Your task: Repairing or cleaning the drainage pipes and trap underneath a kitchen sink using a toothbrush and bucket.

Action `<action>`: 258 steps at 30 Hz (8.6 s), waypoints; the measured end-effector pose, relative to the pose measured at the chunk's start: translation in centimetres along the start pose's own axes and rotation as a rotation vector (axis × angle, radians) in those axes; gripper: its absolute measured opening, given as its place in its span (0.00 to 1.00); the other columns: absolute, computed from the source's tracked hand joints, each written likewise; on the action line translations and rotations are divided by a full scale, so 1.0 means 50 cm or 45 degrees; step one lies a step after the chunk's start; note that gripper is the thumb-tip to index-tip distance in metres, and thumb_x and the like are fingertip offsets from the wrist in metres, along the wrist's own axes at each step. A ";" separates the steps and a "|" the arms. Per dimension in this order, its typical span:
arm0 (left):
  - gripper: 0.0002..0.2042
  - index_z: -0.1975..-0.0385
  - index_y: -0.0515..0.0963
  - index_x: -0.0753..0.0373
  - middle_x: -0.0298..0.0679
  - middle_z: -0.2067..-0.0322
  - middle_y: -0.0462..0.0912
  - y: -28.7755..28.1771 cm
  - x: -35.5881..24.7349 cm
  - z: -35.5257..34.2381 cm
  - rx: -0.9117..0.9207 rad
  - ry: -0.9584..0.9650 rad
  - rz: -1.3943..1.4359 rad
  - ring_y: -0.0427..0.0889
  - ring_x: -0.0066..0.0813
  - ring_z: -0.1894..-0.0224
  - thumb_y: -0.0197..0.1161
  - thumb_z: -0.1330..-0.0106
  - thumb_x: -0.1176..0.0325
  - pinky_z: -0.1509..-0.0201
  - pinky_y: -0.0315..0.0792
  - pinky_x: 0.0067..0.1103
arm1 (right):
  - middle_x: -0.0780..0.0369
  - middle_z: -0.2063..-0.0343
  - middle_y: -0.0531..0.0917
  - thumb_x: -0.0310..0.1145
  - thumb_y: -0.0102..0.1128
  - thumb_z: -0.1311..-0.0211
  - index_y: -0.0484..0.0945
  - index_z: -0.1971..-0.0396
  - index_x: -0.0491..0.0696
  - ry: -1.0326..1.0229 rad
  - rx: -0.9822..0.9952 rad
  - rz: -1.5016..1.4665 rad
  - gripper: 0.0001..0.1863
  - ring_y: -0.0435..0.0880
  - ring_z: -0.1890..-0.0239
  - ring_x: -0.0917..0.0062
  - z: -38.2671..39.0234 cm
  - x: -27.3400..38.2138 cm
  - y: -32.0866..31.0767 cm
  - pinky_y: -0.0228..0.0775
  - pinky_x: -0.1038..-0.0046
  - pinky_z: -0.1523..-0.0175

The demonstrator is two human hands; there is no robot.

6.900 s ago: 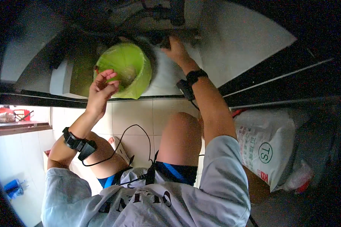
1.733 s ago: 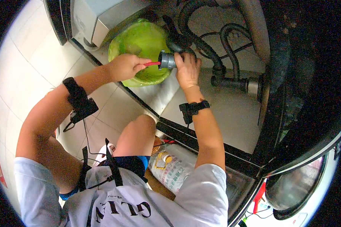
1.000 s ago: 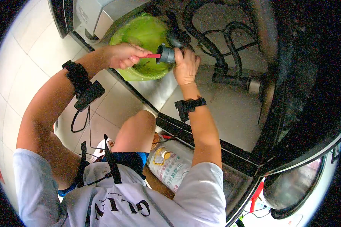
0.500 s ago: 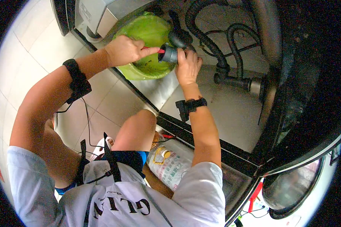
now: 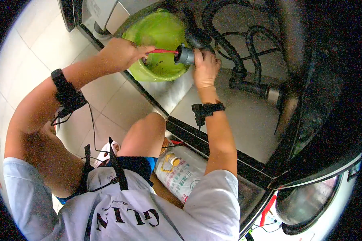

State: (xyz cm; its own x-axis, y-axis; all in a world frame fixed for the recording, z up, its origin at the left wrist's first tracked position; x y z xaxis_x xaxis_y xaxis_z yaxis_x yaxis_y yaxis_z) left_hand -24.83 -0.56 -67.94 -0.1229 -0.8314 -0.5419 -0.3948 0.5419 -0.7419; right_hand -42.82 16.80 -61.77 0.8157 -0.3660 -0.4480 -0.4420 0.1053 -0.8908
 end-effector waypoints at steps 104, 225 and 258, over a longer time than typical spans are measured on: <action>0.09 0.69 0.76 0.60 0.43 0.82 0.75 0.017 -0.019 -0.081 0.530 -0.824 1.225 0.74 0.37 0.79 0.54 0.45 0.64 0.74 0.66 0.29 | 0.58 0.66 0.68 0.23 0.59 0.72 0.64 0.56 0.50 0.037 -0.110 -0.213 0.32 0.66 0.58 0.62 0.009 -0.002 -0.005 0.54 0.59 0.53; 0.06 0.72 0.73 0.60 0.46 0.86 0.72 0.061 -0.090 -0.182 -0.048 0.292 0.143 0.75 0.36 0.82 0.54 0.50 0.68 0.82 0.67 0.29 | 0.53 0.63 0.67 0.17 0.54 0.69 0.64 0.57 0.45 0.123 -0.209 -0.664 0.29 0.65 0.59 0.57 0.017 -0.005 -0.038 0.58 0.63 0.53; 0.08 0.69 0.73 0.58 0.27 0.90 0.64 0.045 -0.043 -0.193 0.869 -0.878 1.460 0.61 0.17 0.90 0.53 0.42 0.62 0.88 0.56 0.16 | 0.55 0.65 0.68 0.17 0.53 0.68 0.65 0.59 0.45 0.135 -0.225 -0.644 0.27 0.65 0.60 0.59 0.012 0.003 -0.047 0.58 0.63 0.53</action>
State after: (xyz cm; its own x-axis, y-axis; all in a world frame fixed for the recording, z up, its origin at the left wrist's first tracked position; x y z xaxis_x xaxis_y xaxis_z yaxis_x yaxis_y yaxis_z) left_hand -34.22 1.23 -64.64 0.4549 0.1867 -0.8707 0.1282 0.9539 0.2715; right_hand -41.44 17.06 -59.78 0.9046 -0.4232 0.0513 -0.0679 -0.2617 -0.9628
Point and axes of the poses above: each hand's wrist, its own z-axis away from the middle knuckle, its own y-axis out of the palm, x = y × z, the point moved 3 cm from there along -z, towards the middle knuckle
